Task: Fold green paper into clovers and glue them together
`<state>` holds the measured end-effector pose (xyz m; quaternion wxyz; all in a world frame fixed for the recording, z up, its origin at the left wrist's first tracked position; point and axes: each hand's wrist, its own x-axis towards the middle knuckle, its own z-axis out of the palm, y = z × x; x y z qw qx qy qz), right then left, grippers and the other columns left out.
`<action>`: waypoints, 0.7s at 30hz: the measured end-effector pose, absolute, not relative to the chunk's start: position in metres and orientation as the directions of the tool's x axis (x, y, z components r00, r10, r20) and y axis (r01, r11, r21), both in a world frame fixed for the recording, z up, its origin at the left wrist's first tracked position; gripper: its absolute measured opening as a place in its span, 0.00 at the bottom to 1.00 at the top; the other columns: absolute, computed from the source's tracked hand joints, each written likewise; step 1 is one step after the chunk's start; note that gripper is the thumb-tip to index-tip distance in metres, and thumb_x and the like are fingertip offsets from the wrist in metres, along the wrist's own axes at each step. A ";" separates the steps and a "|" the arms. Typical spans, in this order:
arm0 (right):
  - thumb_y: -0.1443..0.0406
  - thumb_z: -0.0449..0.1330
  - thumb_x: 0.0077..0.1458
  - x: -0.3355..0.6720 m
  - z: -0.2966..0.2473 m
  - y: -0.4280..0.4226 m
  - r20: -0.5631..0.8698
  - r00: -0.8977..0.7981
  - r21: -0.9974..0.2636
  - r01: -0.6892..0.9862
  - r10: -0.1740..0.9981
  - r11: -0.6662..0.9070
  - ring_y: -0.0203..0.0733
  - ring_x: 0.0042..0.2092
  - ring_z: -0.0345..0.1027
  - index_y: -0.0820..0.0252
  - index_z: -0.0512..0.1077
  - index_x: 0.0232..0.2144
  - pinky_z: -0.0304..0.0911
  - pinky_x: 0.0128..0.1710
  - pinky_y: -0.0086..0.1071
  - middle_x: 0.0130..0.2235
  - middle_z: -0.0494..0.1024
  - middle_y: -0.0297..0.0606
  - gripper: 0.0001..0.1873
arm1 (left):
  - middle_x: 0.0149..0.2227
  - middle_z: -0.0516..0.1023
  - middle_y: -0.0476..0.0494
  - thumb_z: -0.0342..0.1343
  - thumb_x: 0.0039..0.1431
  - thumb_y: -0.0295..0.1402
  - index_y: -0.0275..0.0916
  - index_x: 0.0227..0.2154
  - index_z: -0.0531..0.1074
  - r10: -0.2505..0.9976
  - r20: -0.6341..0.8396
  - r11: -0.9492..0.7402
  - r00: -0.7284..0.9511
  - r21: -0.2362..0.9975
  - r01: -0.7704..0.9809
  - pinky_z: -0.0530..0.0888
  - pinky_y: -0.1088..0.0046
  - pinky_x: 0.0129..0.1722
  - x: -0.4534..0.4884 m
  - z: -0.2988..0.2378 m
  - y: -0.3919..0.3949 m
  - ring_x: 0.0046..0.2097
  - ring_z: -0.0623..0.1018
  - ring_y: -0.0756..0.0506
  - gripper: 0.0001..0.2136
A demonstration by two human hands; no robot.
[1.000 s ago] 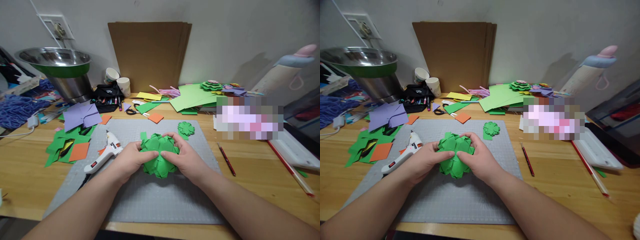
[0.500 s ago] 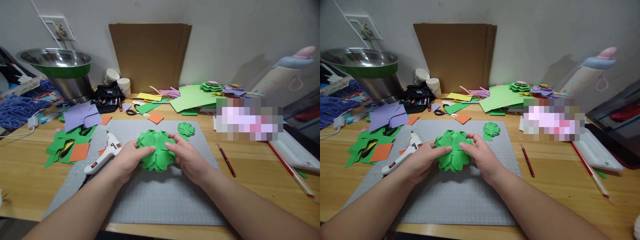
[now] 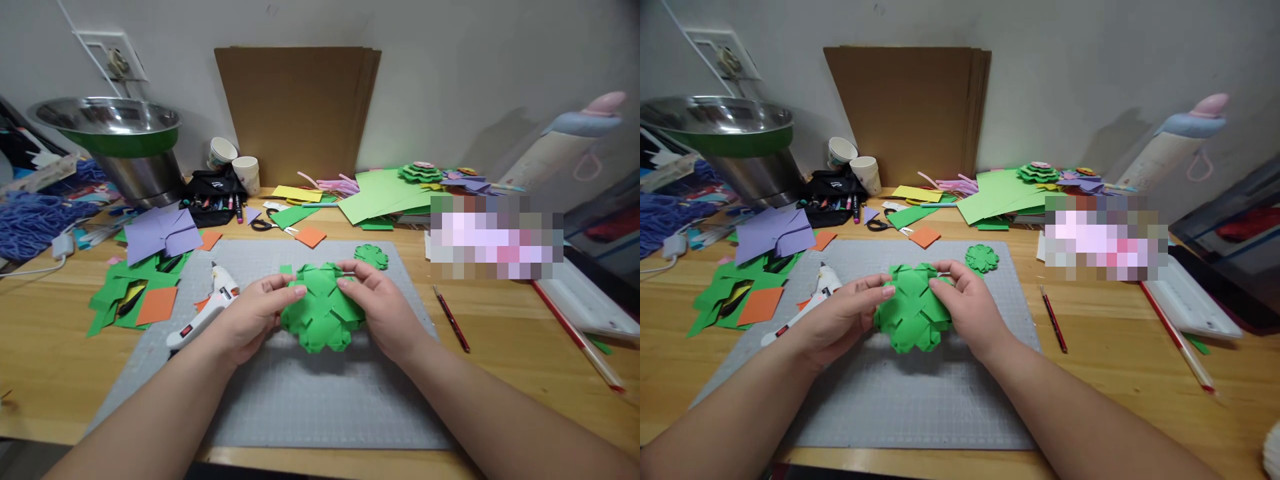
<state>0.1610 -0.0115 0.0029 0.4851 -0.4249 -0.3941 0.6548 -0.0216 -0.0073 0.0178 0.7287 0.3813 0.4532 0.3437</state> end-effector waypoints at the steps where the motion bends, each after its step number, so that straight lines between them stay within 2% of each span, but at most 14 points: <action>1: 0.60 0.64 0.47 0.161 0.003 -0.012 -0.179 -0.196 -0.934 -0.274 0.964 -0.230 0.38 0.31 0.69 0.56 0.70 0.38 0.63 0.32 0.32 0.32 0.77 0.33 0.15 | 0.37 0.80 0.43 0.65 0.48 0.35 0.37 0.40 0.75 0.835 -0.410 0.484 0.366 0.865 -0.134 0.72 0.73 0.35 -0.022 0.018 -0.008 0.35 0.77 0.47 0.15; 7: 0.59 0.65 0.48 0.158 0.003 -0.016 -0.150 -0.306 -0.961 -0.177 0.940 -0.211 0.36 0.32 0.69 0.56 0.72 0.38 0.63 0.31 0.30 0.34 0.76 0.33 0.14 | 0.33 0.79 0.45 0.69 0.42 0.30 0.37 0.37 0.74 0.801 -0.435 0.504 0.411 0.861 -0.072 0.73 0.71 0.35 -0.019 0.017 -0.015 0.34 0.78 0.46 0.17; 11: 0.56 0.63 0.50 0.158 0.003 -0.016 -0.155 -0.294 -0.944 -0.236 0.943 -0.229 0.37 0.31 0.69 0.55 0.70 0.42 0.64 0.30 0.30 0.32 0.75 0.32 0.18 | 0.33 0.80 0.44 0.69 0.42 0.32 0.36 0.37 0.75 0.848 -0.409 0.463 0.339 0.881 -0.095 0.74 0.71 0.34 -0.018 0.016 -0.013 0.33 0.79 0.46 0.17; 16: 0.55 0.63 0.49 0.159 0.001 -0.016 -0.225 -0.311 -0.947 -0.154 0.924 -0.282 0.34 0.24 0.64 0.59 0.70 0.34 0.59 0.22 0.27 0.25 0.72 0.30 0.15 | 0.37 0.81 0.43 0.67 0.46 0.33 0.37 0.40 0.74 0.870 -0.381 0.441 0.312 0.885 -0.150 0.75 0.69 0.36 -0.021 0.016 -0.010 0.35 0.79 0.45 0.17; 21: 0.55 0.64 0.48 0.158 0.001 -0.016 -0.226 -0.291 -0.942 -0.179 0.930 -0.285 0.35 0.24 0.64 0.58 0.71 0.29 0.61 0.22 0.29 0.24 0.71 0.31 0.13 | 0.36 0.80 0.42 0.67 0.45 0.32 0.36 0.40 0.74 0.848 -0.385 0.453 0.365 0.883 -0.121 0.75 0.69 0.36 -0.021 0.017 -0.012 0.34 0.79 0.45 0.17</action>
